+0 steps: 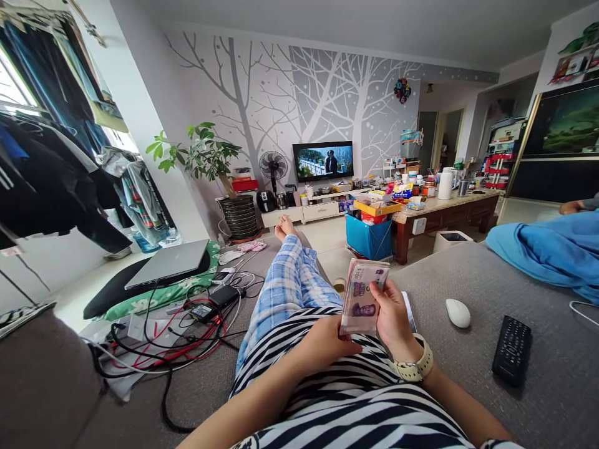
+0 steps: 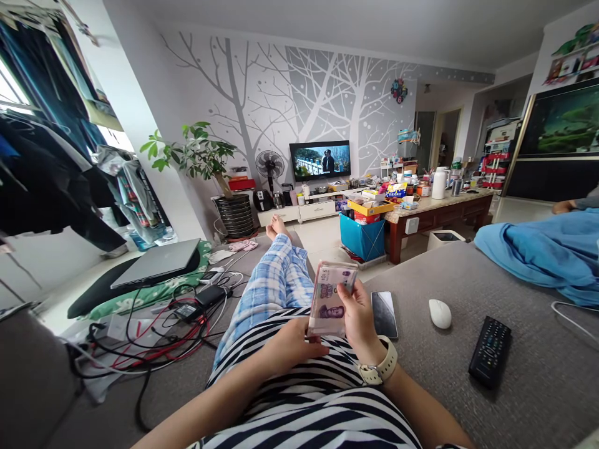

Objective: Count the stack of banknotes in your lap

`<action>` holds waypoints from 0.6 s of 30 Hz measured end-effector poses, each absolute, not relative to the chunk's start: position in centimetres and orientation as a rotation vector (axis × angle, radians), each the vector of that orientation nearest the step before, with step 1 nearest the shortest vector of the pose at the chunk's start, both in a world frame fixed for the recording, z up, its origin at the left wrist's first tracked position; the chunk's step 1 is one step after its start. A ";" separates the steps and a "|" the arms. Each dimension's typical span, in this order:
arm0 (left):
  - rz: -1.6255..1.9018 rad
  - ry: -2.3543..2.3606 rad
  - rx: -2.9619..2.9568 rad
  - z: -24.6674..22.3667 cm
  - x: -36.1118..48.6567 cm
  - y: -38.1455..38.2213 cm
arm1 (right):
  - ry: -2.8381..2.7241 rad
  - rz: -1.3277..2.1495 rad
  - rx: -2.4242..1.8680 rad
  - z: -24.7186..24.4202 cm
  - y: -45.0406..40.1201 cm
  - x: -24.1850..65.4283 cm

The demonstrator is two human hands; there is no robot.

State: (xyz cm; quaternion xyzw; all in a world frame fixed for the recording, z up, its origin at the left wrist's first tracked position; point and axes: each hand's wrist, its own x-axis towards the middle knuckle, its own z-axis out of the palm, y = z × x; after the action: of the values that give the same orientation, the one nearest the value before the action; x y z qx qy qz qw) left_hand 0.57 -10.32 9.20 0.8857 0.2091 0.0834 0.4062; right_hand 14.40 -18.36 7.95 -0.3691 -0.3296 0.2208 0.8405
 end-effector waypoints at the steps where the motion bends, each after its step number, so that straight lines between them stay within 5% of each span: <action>1: 0.264 0.522 2.260 9.9 0.5 -10.1 | -0.709 0.399 -0.801 8.1 -18.6 14.7; 8: 0.500 0.390 1.491 14.8 0.8 -12.4 | -0.816 0.155 -0.919 8.5 -20.3 14.1; 18: 0.446 0.417 1.180 11.4 1.6 -13.8 | -0.747 0.369 -0.838 7.8 -20.9 12.2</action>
State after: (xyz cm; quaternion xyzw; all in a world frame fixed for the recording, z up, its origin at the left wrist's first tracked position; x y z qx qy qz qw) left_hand 1.64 -13.81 11.39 0.5474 0.1935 0.2068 0.7875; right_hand 12.24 -20.89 7.81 -0.3952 -0.3523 0.1739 0.8304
